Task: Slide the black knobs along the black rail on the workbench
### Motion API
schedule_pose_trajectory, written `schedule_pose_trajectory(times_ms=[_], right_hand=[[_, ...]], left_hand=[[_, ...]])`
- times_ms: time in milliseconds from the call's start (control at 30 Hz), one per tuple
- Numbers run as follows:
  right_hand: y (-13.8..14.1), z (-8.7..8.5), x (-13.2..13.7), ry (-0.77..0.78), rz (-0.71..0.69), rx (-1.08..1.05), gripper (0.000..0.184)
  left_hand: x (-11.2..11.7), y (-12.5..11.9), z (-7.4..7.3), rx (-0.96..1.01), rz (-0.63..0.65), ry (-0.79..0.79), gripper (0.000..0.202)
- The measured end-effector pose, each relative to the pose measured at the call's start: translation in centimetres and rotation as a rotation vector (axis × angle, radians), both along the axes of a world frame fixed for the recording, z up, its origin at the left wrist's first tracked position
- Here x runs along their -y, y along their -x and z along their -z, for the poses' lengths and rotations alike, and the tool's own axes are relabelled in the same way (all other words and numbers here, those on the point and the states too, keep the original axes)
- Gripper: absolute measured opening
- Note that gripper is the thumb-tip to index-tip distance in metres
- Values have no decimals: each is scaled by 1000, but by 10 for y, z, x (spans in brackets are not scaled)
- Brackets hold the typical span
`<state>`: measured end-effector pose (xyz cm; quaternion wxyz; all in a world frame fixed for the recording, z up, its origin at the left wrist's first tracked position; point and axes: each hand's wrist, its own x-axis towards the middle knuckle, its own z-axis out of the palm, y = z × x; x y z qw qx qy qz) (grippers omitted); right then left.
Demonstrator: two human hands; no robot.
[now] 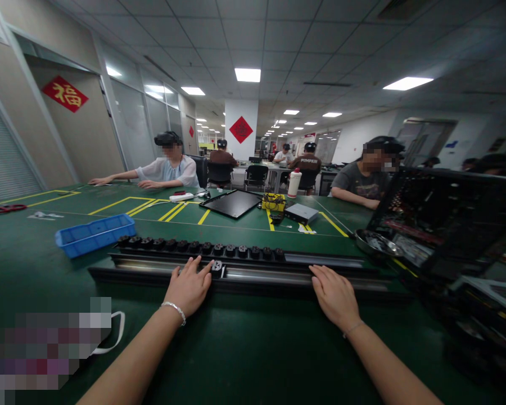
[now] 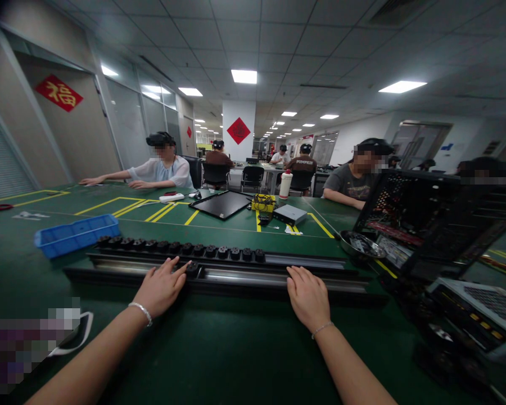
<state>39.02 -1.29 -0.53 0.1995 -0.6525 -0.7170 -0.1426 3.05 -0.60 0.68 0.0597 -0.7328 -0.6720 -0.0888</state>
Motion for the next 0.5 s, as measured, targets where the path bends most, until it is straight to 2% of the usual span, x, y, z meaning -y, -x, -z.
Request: schedule_pose_trajectory(times_ms=[300, 500], right_hand=[[0, 0, 0, -22, -8, 7, 41], [0, 0, 0, 6, -7, -5, 42]], left_hand=[[2, -3, 0, -2, 8, 14, 48], [1, -5, -1, 3, 76, 37, 50]])
